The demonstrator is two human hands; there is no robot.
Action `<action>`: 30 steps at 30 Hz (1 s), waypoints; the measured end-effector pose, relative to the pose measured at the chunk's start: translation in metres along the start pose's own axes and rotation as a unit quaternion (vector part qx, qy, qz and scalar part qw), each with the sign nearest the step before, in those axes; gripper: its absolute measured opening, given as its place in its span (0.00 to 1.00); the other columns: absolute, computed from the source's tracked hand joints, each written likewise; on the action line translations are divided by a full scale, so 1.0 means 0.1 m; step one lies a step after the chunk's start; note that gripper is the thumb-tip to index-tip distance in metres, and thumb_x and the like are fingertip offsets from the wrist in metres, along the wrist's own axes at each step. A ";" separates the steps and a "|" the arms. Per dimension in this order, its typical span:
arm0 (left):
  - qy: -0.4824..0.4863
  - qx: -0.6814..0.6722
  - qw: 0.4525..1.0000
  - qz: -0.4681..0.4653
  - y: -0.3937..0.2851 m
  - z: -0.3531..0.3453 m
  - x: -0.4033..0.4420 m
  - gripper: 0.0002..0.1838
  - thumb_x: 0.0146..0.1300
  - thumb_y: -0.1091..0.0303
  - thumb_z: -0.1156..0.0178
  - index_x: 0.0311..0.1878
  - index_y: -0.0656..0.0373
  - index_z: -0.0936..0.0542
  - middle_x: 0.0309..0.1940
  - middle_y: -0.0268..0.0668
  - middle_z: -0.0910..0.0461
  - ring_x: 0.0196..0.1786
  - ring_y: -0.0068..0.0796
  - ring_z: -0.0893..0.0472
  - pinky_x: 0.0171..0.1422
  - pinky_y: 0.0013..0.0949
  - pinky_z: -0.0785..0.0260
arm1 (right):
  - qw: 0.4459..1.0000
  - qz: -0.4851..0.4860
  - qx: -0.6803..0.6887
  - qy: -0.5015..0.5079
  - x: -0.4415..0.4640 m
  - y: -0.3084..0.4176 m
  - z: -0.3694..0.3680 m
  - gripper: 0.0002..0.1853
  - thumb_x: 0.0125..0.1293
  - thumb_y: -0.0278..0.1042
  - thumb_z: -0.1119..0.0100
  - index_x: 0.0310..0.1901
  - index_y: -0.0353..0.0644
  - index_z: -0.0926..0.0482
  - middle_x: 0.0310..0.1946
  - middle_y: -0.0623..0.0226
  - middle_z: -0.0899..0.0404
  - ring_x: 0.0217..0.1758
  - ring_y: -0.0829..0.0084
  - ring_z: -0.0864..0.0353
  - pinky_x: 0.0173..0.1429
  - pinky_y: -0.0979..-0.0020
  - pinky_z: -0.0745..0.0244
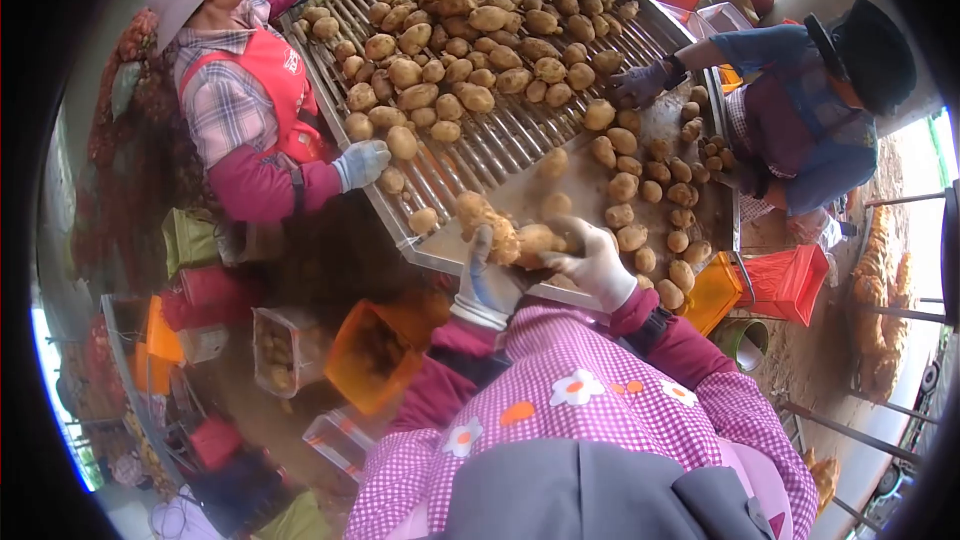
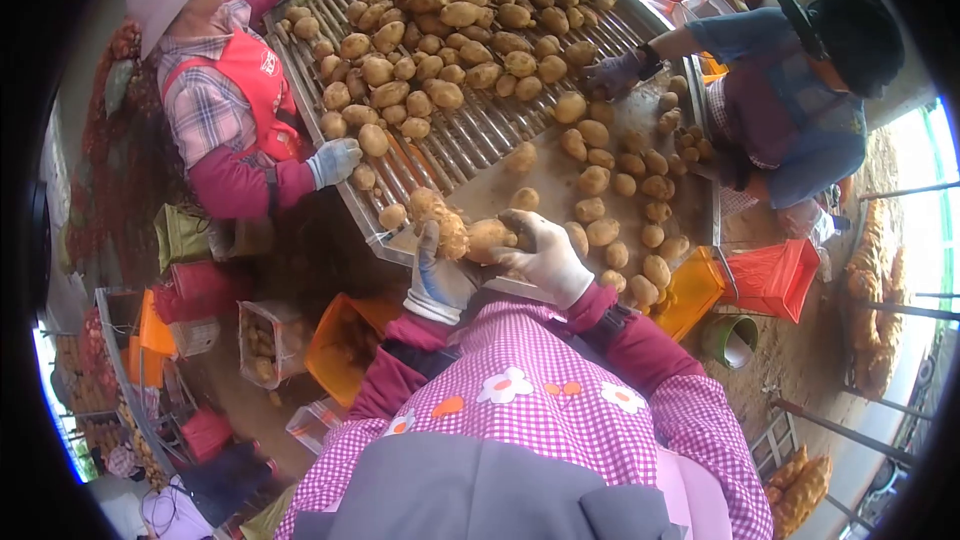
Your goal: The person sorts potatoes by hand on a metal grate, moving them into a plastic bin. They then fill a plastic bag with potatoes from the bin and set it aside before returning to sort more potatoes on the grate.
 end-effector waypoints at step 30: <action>0.094 0.084 0.960 -0.251 -0.83 -0.24 -0.47 0.35 0.68 0.54 0.32 0.70 0.64 0.33 0.63 0.43 0.27 0.66 0.37 0.25 0.78 0.43 0.34 | 0.978 0.181 -0.022 0.103 0.31 0.42 -0.19 0.50 0.62 0.69 0.28 0.67 0.26 0.26 0.53 0.46 0.14 0.55 0.58 0.12 0.60 0.62 0.19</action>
Point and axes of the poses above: each hand's wrist, its own x-axis towards the middle knuckle, its own z-axis out of the back of the hand, y = z × x, the point moved 9 cm from there along x, towards the middle knuckle
